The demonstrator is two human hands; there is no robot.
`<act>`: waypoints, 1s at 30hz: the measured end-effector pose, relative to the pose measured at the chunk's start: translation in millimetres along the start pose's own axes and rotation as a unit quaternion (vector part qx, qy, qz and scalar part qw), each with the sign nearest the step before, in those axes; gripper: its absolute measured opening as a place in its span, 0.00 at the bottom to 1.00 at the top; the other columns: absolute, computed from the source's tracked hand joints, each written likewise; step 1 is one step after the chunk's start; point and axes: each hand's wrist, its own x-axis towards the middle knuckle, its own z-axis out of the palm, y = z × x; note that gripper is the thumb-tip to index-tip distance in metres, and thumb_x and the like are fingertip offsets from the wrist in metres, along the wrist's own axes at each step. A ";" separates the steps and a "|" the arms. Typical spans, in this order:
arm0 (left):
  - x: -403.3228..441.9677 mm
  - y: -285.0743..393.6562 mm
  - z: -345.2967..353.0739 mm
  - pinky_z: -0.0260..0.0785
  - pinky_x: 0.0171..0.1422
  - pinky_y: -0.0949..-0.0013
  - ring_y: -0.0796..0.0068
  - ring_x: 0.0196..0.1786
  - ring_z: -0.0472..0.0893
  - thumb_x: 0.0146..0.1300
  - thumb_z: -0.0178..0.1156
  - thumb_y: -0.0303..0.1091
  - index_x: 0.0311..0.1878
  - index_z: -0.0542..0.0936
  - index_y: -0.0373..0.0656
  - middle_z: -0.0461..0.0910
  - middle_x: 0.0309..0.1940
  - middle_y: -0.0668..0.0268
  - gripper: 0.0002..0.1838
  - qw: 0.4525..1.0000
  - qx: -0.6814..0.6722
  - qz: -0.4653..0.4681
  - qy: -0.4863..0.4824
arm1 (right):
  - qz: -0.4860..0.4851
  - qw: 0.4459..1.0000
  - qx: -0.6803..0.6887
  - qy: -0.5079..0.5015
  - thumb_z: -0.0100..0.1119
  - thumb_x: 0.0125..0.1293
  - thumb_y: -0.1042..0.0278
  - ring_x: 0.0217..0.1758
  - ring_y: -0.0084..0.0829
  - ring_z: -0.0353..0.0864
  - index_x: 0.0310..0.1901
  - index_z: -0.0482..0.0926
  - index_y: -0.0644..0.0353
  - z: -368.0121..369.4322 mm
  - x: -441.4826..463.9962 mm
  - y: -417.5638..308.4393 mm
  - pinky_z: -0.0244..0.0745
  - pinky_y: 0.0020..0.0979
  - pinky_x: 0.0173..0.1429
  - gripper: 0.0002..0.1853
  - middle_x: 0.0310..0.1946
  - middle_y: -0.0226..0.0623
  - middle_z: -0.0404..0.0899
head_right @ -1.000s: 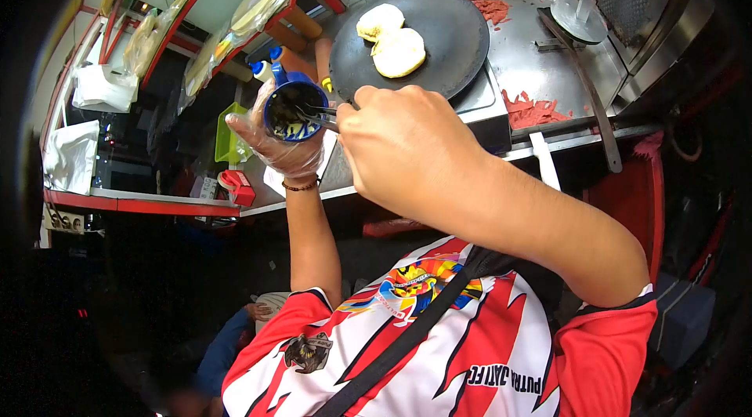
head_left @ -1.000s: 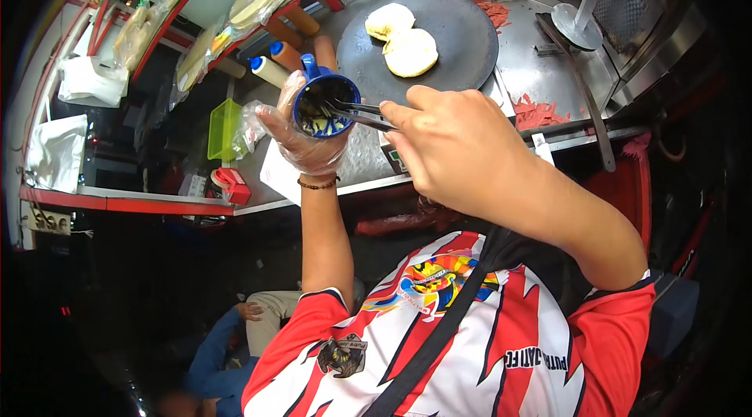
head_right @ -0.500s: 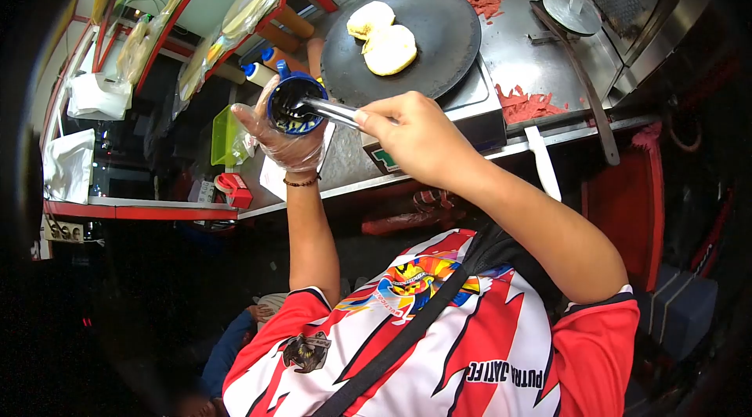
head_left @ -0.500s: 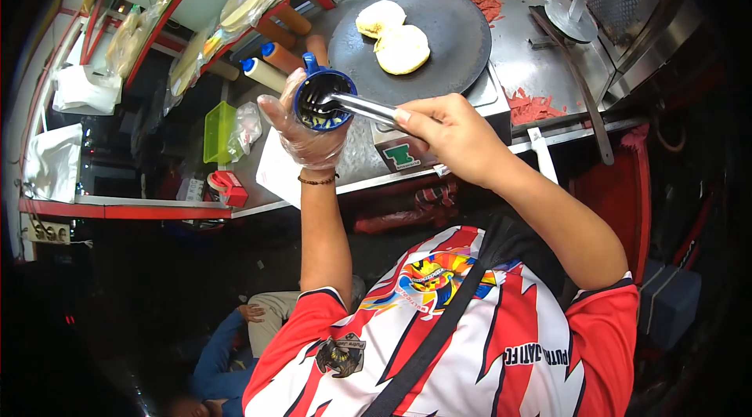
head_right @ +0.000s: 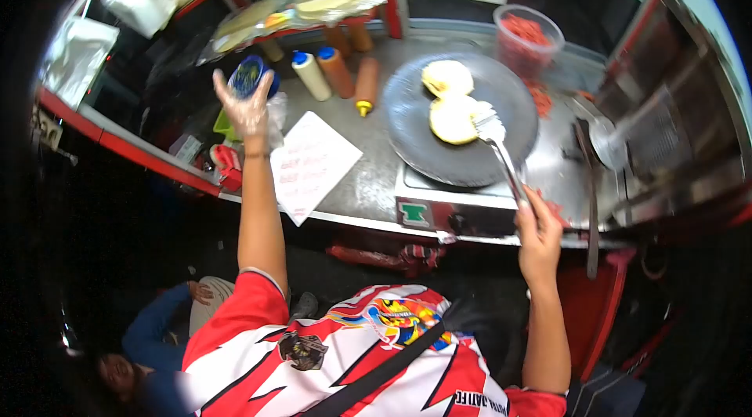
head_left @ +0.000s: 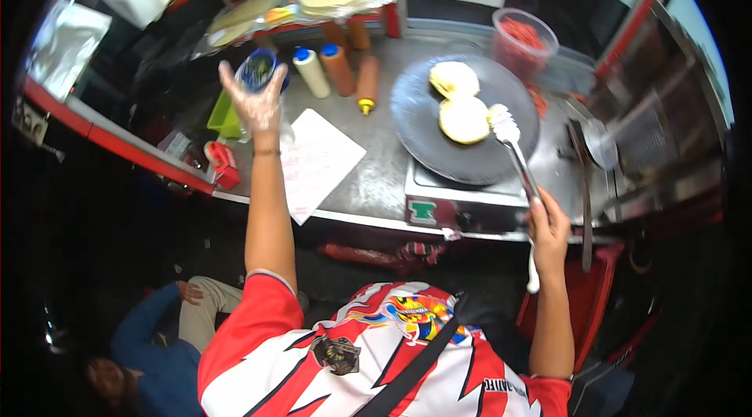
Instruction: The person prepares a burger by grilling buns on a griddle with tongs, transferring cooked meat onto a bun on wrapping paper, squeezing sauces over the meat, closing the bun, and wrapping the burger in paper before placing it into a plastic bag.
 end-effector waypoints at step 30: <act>140.3 41.6 17.9 0.73 0.59 0.70 0.71 0.55 0.81 0.71 0.65 0.37 0.67 0.76 0.36 0.81 0.57 0.59 0.25 0.974 -0.132 -0.085 -0.166 | -0.139 0.892 -0.421 0.084 0.62 0.69 0.68 0.38 0.48 0.80 0.66 0.73 0.58 -34.8 51.4 65.3 0.76 0.45 0.44 0.24 0.40 0.43 0.72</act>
